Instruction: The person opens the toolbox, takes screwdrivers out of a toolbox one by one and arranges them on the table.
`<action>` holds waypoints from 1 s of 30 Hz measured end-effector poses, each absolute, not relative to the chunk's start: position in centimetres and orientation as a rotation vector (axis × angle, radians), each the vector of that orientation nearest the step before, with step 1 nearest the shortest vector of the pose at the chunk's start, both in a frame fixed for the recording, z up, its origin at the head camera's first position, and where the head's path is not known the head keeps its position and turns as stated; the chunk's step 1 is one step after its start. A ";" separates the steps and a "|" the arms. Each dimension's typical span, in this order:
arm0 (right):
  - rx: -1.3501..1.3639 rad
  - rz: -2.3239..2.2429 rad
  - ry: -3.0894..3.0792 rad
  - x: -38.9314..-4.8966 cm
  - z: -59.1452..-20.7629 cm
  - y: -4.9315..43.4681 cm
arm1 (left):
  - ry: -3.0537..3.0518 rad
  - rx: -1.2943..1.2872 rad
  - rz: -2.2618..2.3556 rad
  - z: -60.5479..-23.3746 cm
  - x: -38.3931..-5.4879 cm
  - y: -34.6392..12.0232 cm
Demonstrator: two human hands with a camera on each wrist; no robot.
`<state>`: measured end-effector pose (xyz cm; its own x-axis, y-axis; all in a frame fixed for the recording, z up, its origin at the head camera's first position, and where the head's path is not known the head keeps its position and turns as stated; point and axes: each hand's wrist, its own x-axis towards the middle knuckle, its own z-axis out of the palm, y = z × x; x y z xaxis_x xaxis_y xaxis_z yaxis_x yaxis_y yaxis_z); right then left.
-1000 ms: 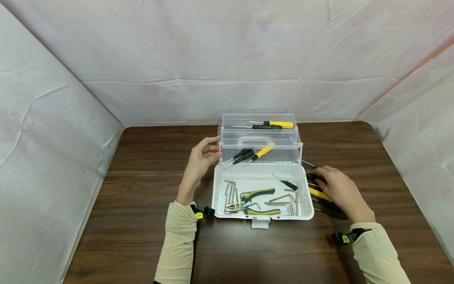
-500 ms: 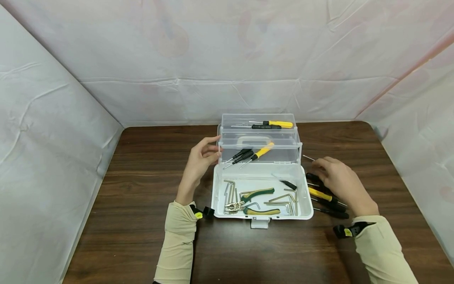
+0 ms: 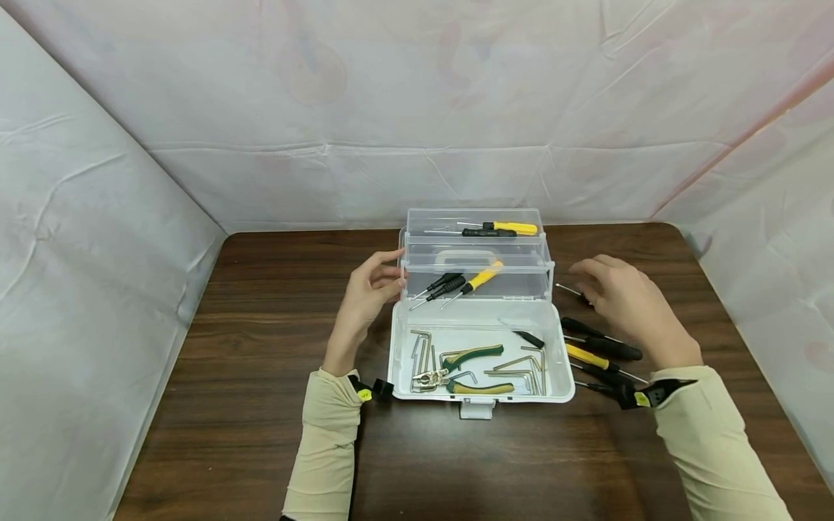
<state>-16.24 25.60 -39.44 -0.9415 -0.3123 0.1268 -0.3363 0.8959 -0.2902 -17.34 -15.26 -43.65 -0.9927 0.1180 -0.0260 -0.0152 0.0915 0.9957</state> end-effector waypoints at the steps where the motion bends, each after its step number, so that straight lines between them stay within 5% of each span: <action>1: 0.522 0.483 -2.971 -16.4 -39.2 25.5 | 2.246 0.107 2.049 -43.7 -17.3 -15.3; 30: 0.731 0.453 -2.982 -22.2 -33.4 19.2 | 2.234 0.106 2.058 -43.3 -16.8 -15.1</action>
<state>-22.19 19.22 -33.39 -0.8884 -0.4469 0.1053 -0.4580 0.8465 -0.2713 -16.83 -15.06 -43.32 -0.9923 0.1205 -0.0281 -0.0181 0.0832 0.9964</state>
